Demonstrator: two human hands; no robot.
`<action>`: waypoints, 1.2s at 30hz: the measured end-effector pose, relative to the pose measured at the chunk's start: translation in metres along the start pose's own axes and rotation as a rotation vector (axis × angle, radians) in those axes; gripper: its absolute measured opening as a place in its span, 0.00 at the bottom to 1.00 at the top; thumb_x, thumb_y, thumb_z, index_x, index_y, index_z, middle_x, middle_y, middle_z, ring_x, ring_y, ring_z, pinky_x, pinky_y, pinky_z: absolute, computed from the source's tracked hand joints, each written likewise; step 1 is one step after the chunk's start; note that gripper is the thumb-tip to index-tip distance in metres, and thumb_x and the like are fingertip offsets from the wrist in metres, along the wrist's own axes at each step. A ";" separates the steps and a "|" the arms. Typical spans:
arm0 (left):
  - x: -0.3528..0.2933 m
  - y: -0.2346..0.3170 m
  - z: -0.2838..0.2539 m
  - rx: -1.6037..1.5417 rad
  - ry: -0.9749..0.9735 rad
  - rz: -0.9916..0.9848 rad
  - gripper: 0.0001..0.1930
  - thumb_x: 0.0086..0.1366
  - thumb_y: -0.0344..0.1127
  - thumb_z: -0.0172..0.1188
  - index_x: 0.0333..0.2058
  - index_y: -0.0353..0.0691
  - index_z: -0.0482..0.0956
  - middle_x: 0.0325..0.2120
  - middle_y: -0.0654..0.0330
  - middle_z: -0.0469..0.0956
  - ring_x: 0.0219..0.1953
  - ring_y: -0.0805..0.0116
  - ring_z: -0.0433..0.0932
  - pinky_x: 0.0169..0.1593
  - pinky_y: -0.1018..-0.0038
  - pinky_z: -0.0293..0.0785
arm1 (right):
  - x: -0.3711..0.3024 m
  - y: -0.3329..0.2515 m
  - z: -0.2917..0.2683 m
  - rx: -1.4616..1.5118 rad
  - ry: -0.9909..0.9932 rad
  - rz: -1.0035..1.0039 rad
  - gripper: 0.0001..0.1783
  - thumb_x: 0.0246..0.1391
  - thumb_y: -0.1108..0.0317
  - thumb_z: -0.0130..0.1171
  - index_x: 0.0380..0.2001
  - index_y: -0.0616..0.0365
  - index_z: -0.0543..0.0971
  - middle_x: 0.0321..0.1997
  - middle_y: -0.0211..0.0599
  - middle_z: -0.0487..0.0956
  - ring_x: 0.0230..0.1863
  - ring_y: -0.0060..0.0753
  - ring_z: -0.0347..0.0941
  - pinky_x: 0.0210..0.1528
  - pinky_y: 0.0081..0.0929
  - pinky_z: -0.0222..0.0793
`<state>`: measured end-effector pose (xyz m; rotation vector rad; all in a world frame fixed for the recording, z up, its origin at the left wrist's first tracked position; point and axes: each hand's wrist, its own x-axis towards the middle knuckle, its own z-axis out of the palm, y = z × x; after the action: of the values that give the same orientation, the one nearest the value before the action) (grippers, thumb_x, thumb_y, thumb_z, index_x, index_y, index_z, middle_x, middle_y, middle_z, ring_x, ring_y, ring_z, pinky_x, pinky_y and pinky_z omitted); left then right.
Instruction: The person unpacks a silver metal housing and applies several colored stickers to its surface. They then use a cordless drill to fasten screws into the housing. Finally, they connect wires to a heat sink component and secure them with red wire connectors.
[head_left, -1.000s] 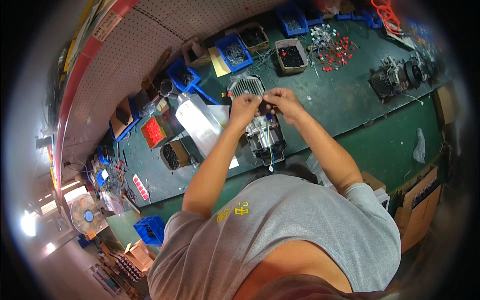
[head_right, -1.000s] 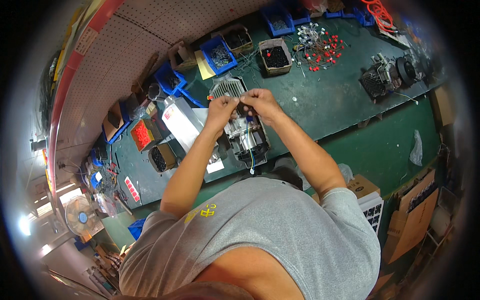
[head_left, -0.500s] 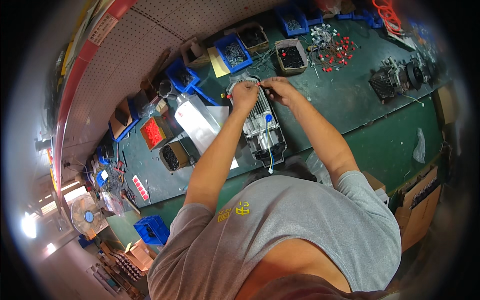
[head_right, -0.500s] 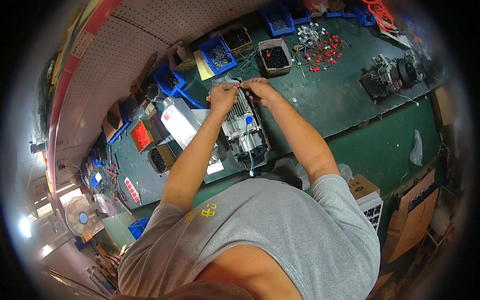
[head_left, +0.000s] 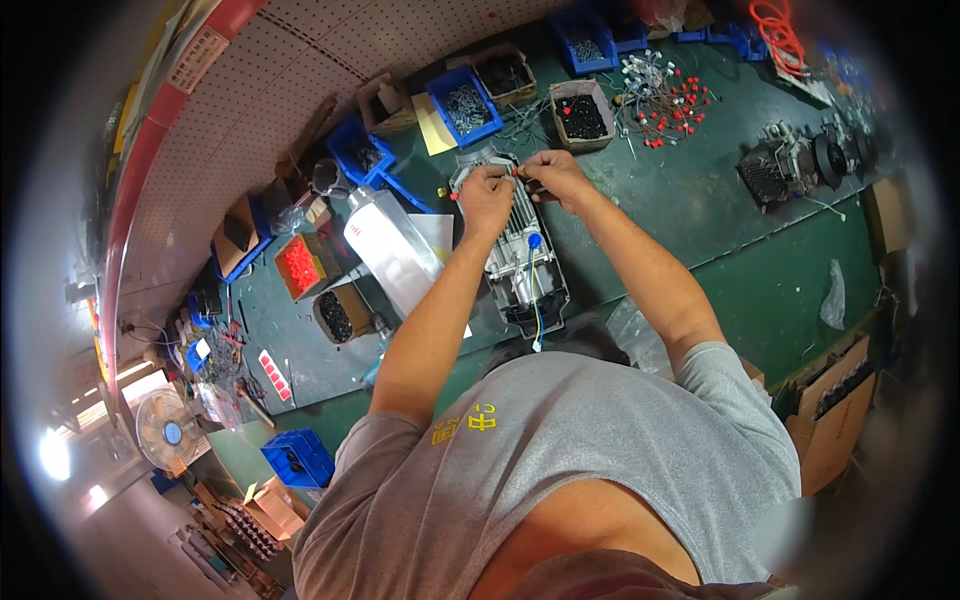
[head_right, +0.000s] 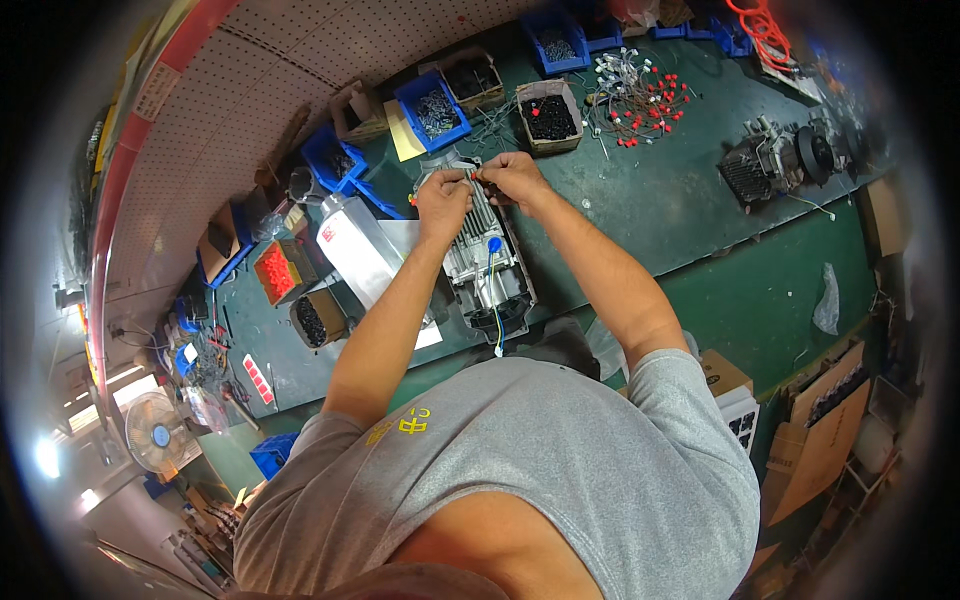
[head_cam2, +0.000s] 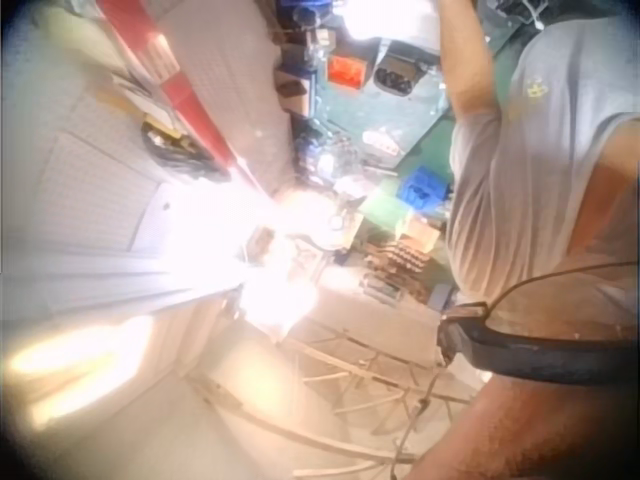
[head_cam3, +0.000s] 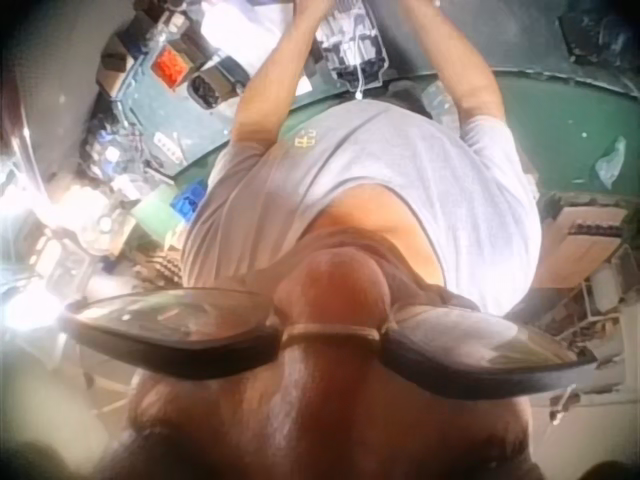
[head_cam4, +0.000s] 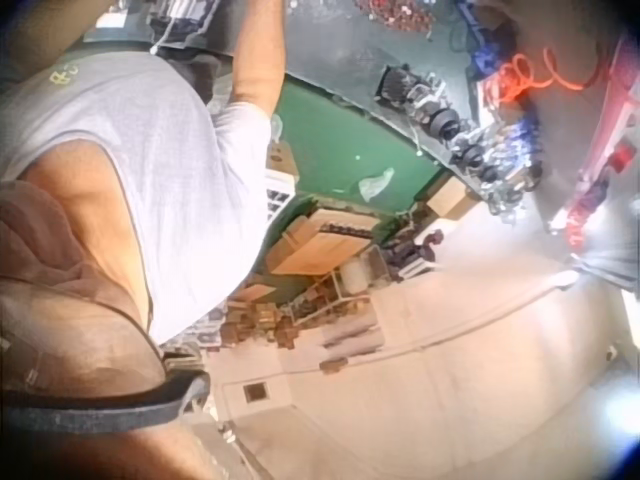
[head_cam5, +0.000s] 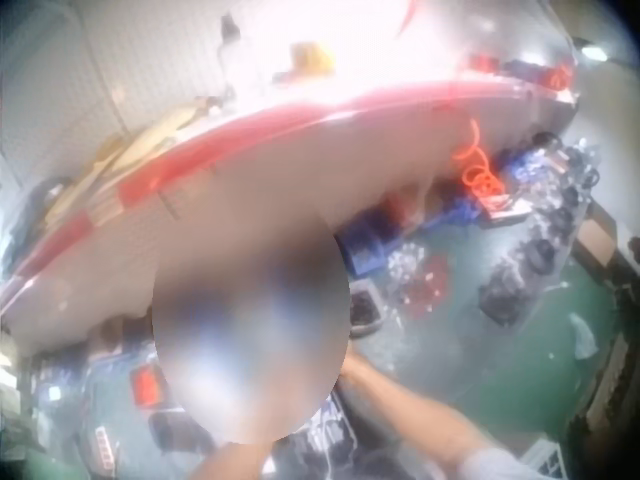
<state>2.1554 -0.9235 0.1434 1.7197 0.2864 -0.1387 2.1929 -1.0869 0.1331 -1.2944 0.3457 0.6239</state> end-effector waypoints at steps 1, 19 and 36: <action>0.001 -0.002 -0.001 0.014 0.001 0.013 0.12 0.64 0.23 0.57 0.46 0.28 0.76 0.30 0.56 0.82 0.27 0.75 0.78 0.30 0.79 0.78 | -0.001 -0.002 0.002 -0.018 -0.002 -0.025 0.06 0.58 0.67 0.68 0.34 0.57 0.82 0.29 0.28 0.81 0.27 0.19 0.76 0.24 0.20 0.77; 0.005 -0.020 0.005 0.125 0.074 0.132 0.11 0.66 0.32 0.62 0.44 0.33 0.79 0.27 0.60 0.81 0.27 0.76 0.76 0.31 0.77 0.71 | 0.009 0.016 0.016 -0.569 0.274 -0.506 0.12 0.50 0.66 0.69 0.26 0.64 0.79 0.26 0.45 0.82 0.28 0.38 0.79 0.34 0.37 0.74; -0.148 -0.007 -0.046 0.110 -0.029 0.097 0.21 0.71 0.37 0.62 0.21 0.35 0.65 0.17 0.68 0.61 0.24 0.80 0.58 0.25 0.72 0.57 | -0.061 0.108 -0.029 -0.137 0.338 -0.499 0.11 0.63 0.66 0.62 0.35 0.65 0.82 0.25 0.29 0.79 0.25 0.19 0.72 0.27 0.25 0.68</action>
<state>2.0082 -0.8938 0.1815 1.8355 0.1762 -0.1105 2.0819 -1.1141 0.0756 -1.5493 0.2415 0.0041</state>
